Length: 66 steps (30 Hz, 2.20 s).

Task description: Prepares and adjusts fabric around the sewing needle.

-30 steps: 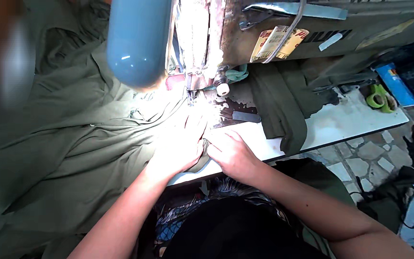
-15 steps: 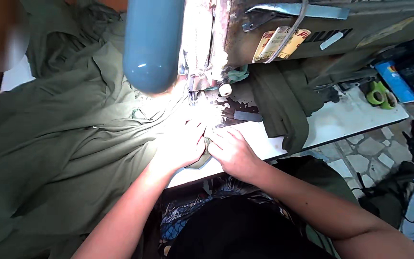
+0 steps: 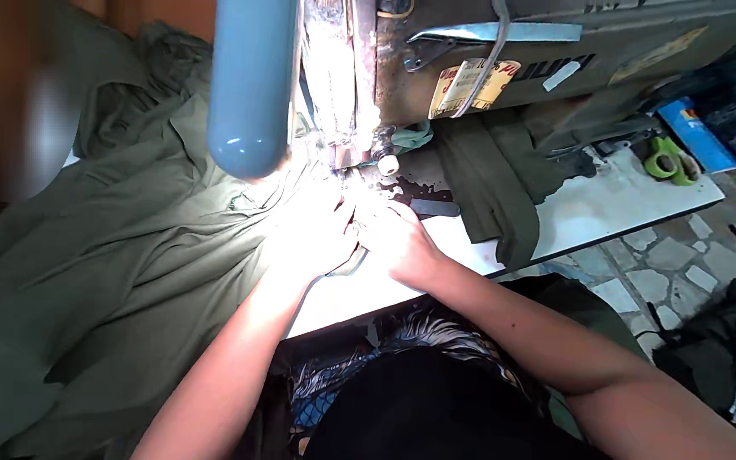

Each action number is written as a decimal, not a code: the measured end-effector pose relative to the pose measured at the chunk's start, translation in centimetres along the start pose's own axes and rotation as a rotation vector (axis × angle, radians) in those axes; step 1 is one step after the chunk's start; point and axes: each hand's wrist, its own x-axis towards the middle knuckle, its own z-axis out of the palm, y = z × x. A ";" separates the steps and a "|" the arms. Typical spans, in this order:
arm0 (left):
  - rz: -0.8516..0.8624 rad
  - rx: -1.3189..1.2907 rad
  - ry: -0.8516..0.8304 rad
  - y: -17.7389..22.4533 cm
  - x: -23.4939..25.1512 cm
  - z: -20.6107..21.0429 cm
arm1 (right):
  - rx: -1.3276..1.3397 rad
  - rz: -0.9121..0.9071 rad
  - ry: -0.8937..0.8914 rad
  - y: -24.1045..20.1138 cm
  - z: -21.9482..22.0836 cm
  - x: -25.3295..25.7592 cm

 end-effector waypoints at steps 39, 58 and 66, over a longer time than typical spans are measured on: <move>-0.175 0.140 -0.080 -0.6 -1.1 2.6 | 0.121 0.287 0.373 7.5 -12.3 -5.9; -0.103 0.106 -0.002 0.4 0.6 0.3 | -0.298 0.689 0.353 18.0 -9.3 -13.8; -0.102 0.142 0.005 0.1 0.5 0.8 | -0.192 0.957 -0.007 16.3 -10.8 -12.0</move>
